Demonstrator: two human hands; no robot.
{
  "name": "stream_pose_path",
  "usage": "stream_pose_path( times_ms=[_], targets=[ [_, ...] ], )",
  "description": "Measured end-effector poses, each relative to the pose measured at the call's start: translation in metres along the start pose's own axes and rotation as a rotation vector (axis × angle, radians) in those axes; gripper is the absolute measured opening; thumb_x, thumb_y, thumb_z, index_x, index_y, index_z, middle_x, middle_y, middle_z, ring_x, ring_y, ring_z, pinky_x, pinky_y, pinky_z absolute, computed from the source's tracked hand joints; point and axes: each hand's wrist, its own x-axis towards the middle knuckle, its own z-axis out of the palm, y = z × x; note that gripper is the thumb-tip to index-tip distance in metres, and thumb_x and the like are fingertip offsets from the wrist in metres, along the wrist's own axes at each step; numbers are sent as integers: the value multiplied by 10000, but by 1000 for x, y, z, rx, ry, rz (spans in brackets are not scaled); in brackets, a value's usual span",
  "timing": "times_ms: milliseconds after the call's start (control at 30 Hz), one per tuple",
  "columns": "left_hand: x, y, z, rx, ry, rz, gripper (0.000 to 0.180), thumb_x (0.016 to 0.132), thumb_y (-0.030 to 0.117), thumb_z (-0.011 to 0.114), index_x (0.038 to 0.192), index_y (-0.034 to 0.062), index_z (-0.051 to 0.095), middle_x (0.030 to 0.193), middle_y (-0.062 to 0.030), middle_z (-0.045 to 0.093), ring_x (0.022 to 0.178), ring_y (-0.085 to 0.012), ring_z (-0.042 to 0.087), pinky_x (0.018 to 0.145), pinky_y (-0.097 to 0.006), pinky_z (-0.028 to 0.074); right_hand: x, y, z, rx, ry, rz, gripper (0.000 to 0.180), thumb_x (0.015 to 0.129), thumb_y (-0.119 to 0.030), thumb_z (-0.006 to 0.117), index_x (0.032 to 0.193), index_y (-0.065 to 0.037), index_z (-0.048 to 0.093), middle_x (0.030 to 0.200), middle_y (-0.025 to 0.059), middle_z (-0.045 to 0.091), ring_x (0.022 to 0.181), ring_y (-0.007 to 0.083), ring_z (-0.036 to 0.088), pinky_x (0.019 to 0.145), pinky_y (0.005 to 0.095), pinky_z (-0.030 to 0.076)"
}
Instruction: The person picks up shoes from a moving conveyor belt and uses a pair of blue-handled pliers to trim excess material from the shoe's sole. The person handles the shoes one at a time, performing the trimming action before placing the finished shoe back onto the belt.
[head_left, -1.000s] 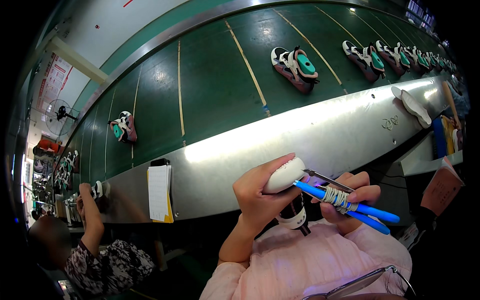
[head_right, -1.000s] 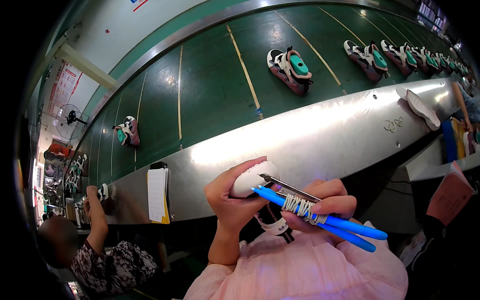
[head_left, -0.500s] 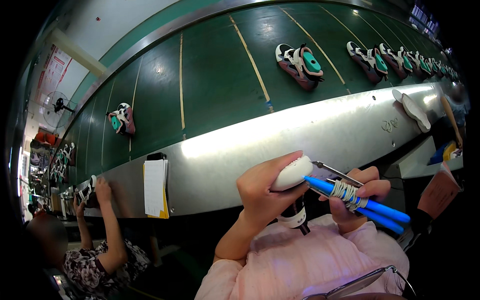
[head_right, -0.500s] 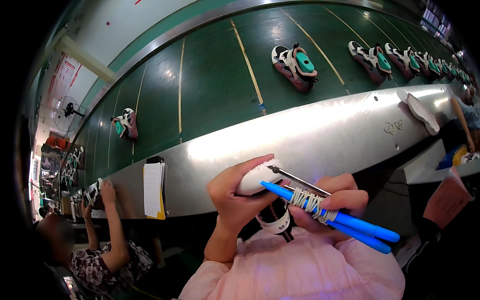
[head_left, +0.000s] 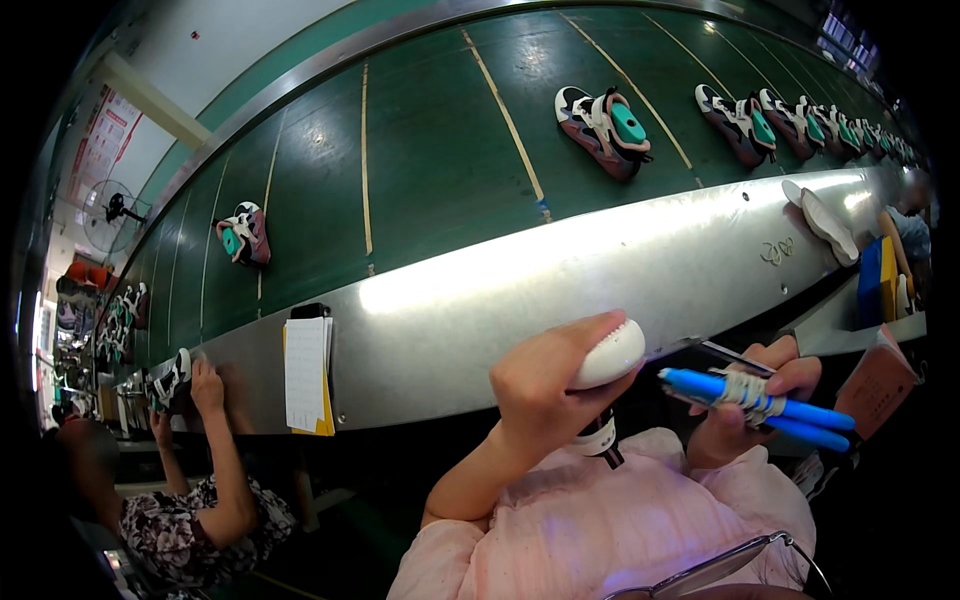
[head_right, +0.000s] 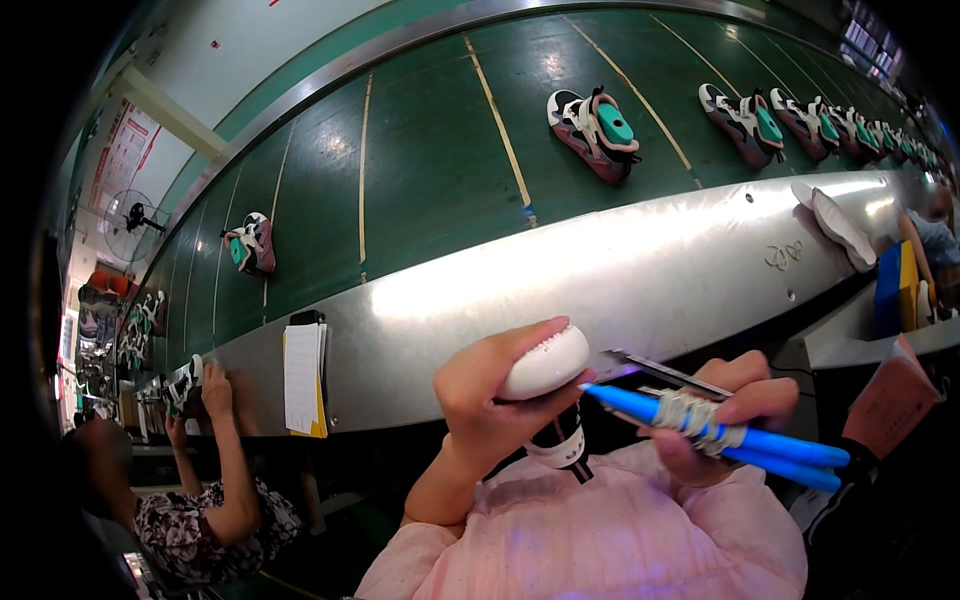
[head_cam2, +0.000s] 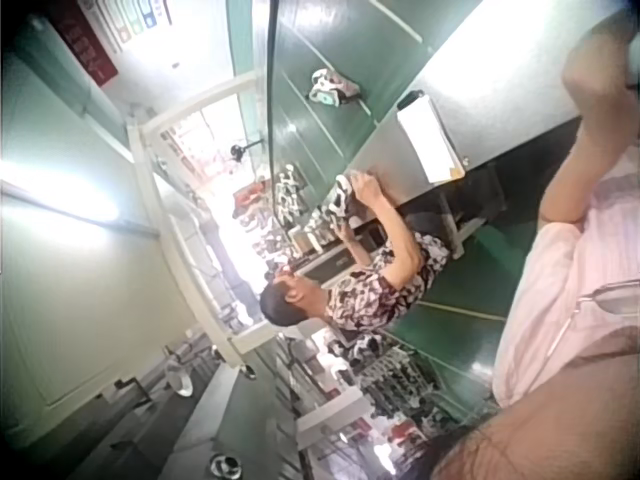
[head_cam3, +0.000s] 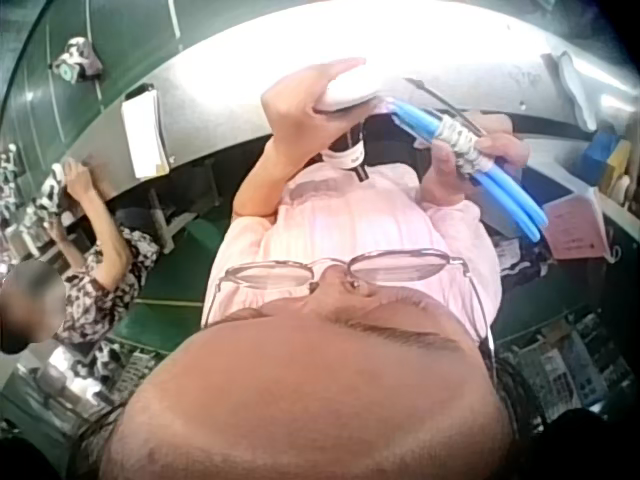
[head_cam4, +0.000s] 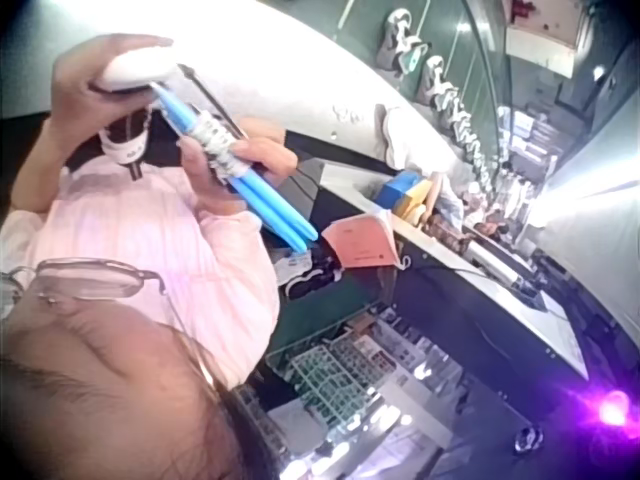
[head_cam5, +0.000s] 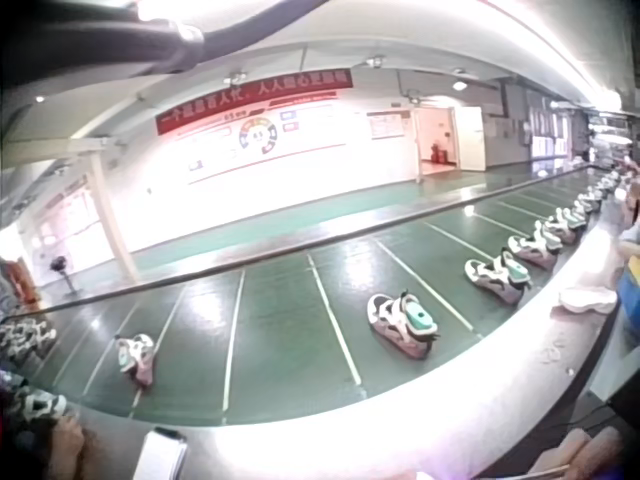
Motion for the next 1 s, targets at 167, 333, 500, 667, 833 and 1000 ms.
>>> stream_pose_path(
  times_ms=[167,333,500,667,833,1000],
  targets=[
    [14,-30,-14,-87,90,-293,457,547,105,836,908,8,574,812,-62,634,735,-123,611,683,-264,510,-9,22,-11,10,153,142,434,749,-295,704,922,-93,360,761,46,398,478,76,444,358,179,416],
    [35,-120,-29,59,121,-632,441,605,251,795,887,16,552,996,-117,530,840,-184,581,713,-295,484,-42,57,-21,123,170,473,310,866,-358,524,829,-68,420,726,29,420,479,43,390,339,166,310],
    [-25,-186,-25,325,-114,-698,620,650,455,738,1025,-16,589,1363,-293,207,1263,-413,214,1023,-473,221,-47,66,-11,164,144,657,275,906,-346,457,805,-90,451,708,-10,438,473,13,381,370,151,296],
    [-44,-132,-22,-39,266,-440,480,828,266,597,1186,-14,442,1370,-157,288,1259,-285,311,1041,-405,231,-43,68,-11,64,99,668,268,902,-330,466,786,-89,462,671,-28,423,471,3,383,380,151,298],
    [-152,-95,-27,149,127,115,602,796,454,541,1277,125,391,1332,-141,308,1243,-291,314,1045,-427,201,-42,69,-8,46,25,630,261,899,-318,472,781,-85,463,666,-28,422,468,5,377,390,153,296],
    [-152,-101,-18,592,-34,627,471,782,456,559,1227,443,404,1333,-39,289,1250,-208,303,1073,-469,167,-41,66,3,73,51,705,260,896,-314,478,779,-83,461,677,-20,430,473,5,375,384,158,286]
  ],
)
